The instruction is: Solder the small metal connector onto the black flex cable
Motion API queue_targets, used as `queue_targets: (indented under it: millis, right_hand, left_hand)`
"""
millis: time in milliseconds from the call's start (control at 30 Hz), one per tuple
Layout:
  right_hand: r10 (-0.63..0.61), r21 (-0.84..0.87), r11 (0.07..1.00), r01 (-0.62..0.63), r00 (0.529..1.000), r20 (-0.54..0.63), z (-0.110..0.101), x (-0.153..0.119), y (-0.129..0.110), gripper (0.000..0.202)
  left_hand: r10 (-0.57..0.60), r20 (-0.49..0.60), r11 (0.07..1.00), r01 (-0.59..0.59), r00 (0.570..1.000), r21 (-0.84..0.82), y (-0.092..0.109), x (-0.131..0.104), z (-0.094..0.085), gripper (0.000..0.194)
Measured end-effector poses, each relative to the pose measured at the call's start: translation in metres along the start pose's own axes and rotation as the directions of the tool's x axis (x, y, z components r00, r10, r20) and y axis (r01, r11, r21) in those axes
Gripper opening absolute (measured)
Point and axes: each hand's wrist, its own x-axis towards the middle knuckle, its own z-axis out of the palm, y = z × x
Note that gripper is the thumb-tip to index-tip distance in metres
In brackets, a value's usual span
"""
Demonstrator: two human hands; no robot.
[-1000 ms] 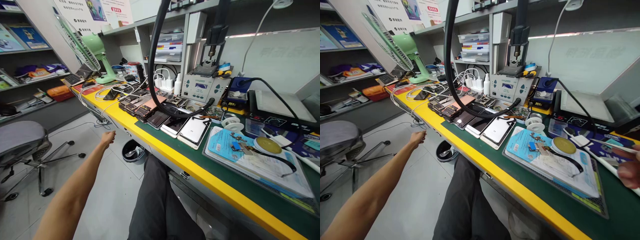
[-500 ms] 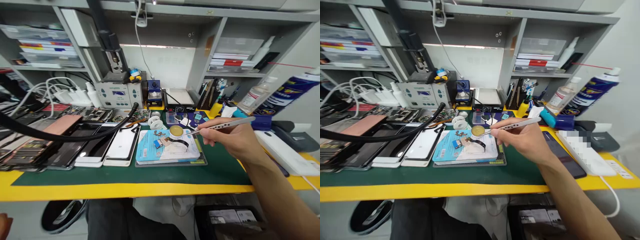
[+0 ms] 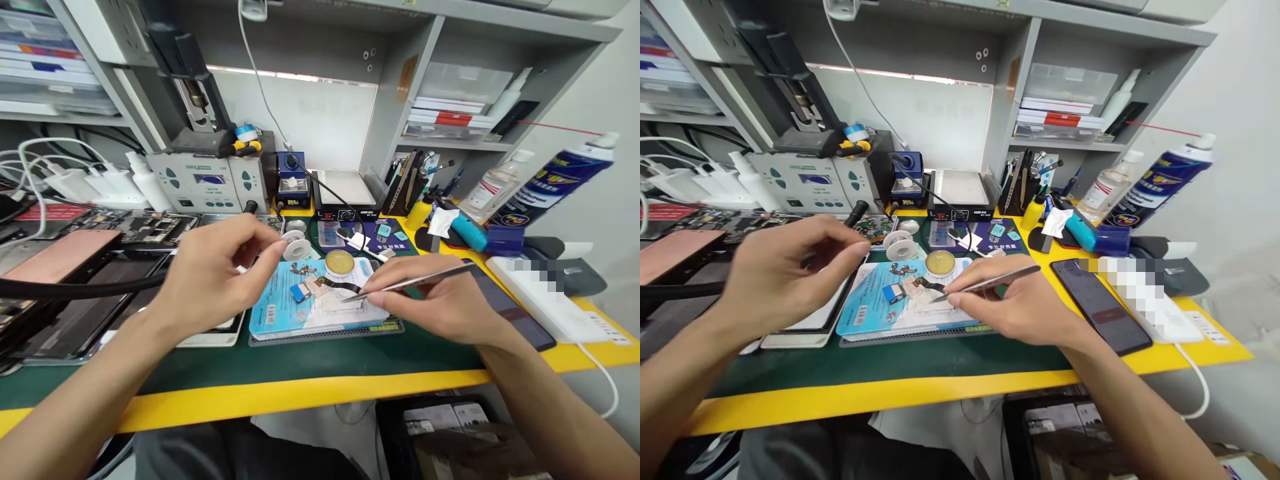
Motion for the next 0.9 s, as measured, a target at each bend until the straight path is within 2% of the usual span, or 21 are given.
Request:
queue_targets:
  millis: [67, 133, 233, 300, 433, 633, 900]
  right_hand:
    - [-0.026, -0.074, 0.997, 0.029, 0.999, 0.039, 0.001, -0.001, -0.001, 0.010]
    - [-0.064, -0.149, 0.987, 0.063, 0.998, 0.002, 0.001, -0.002, -0.002, 0.011]
    - [-0.062, -0.202, 0.978, 0.053, 0.997, -0.038, -0.001, -0.004, -0.003, 0.010]
    - [-0.031, -0.198, 0.980, 0.026, 0.999, -0.023, -0.002, -0.006, -0.004, 0.010]
    - [0.005, -0.177, 0.984, -0.002, 1.000, 0.019, 0.002, -0.005, -0.005, 0.011]
    - [0.090, -0.127, 0.988, -0.089, 0.996, 0.005, 0.006, -0.001, -0.005, 0.009]
    - [0.089, -0.084, 0.993, -0.087, 0.996, 0.018, 0.008, 0.001, -0.006, 0.011]
  left_hand:
    - [-0.024, -0.012, 0.998, 0.023, 1.000, -0.054, -0.004, 0.007, 0.016, 0.016]
    - [-0.015, 0.042, 0.994, 0.019, 0.999, -0.105, -0.009, 0.002, 0.022, 0.013]
    - [0.067, 0.167, 0.987, -0.041, 0.984, -0.154, -0.015, -0.015, 0.018, 0.007]
    - [0.110, 0.256, 0.987, -0.075, 0.961, -0.142, -0.017, -0.023, 0.013, 0.012]
    - [0.105, 0.352, 0.994, -0.085, 0.930, -0.070, -0.016, -0.029, 0.011, 0.022]
    - [0.188, 0.328, 0.982, -0.177, 0.926, -0.061, -0.017, -0.030, 0.017, 0.015]
    - [0.194, 0.295, 0.979, -0.168, 0.936, -0.112, -0.014, -0.032, 0.020, 0.011]
